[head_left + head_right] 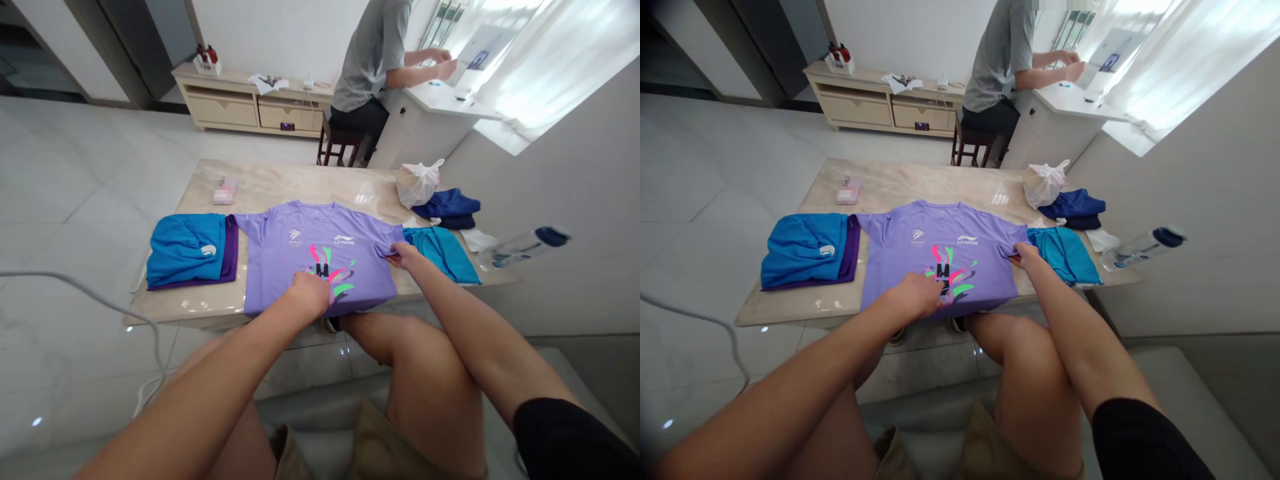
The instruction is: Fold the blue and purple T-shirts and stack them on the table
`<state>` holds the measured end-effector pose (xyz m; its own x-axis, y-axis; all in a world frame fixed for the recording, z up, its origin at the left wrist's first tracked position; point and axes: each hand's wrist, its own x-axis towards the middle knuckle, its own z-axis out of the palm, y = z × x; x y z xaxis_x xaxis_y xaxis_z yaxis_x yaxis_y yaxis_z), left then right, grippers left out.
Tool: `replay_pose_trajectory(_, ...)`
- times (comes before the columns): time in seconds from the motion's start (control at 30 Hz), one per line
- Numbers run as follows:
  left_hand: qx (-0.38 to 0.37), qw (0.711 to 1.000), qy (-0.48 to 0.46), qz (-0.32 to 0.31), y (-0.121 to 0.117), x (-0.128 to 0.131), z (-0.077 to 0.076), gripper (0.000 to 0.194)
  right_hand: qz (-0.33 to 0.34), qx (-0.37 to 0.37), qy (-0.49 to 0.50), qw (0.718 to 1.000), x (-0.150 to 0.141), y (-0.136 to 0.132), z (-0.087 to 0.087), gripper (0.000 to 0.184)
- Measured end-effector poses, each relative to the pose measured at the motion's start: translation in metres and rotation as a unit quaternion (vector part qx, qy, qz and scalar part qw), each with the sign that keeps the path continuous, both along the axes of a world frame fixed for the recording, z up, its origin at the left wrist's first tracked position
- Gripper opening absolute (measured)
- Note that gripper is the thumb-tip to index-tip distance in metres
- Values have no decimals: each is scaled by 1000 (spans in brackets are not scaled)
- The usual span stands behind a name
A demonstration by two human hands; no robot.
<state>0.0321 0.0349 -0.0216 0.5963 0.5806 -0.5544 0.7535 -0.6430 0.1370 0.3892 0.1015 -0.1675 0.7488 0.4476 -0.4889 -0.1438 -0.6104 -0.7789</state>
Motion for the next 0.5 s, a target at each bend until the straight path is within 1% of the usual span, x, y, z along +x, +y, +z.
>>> replay_pose_trajectory(0.07,12,1000,-4,-6,-3,5,1,39,-5,-15,18,1000,-2,-7,4,11)
replay_pose_trajectory(0.13,17,1000,-6,-10,-5,8,4,41,-8,-13,23,1000,-7,-10,10,9)
replay_pose_trajectory(0.23,16,1000,-19,-10,-4,6,9,42,-9,-11,-5,1000,-16,-12,19,8)
replay_pose_trajectory(0.3,12,1000,-26,-6,-2,1,12,40,-5,-8,-42,999,-19,-11,23,11)
replay_pose_trajectory(0.4,3,1000,-30,5,2,-11,14,38,11,-6,-120,993,-17,-3,29,24)
replay_pose_trajectory(0.5,-14,1000,-21,11,7,-25,11,40,63,-4,-210,976,-14,15,38,33)
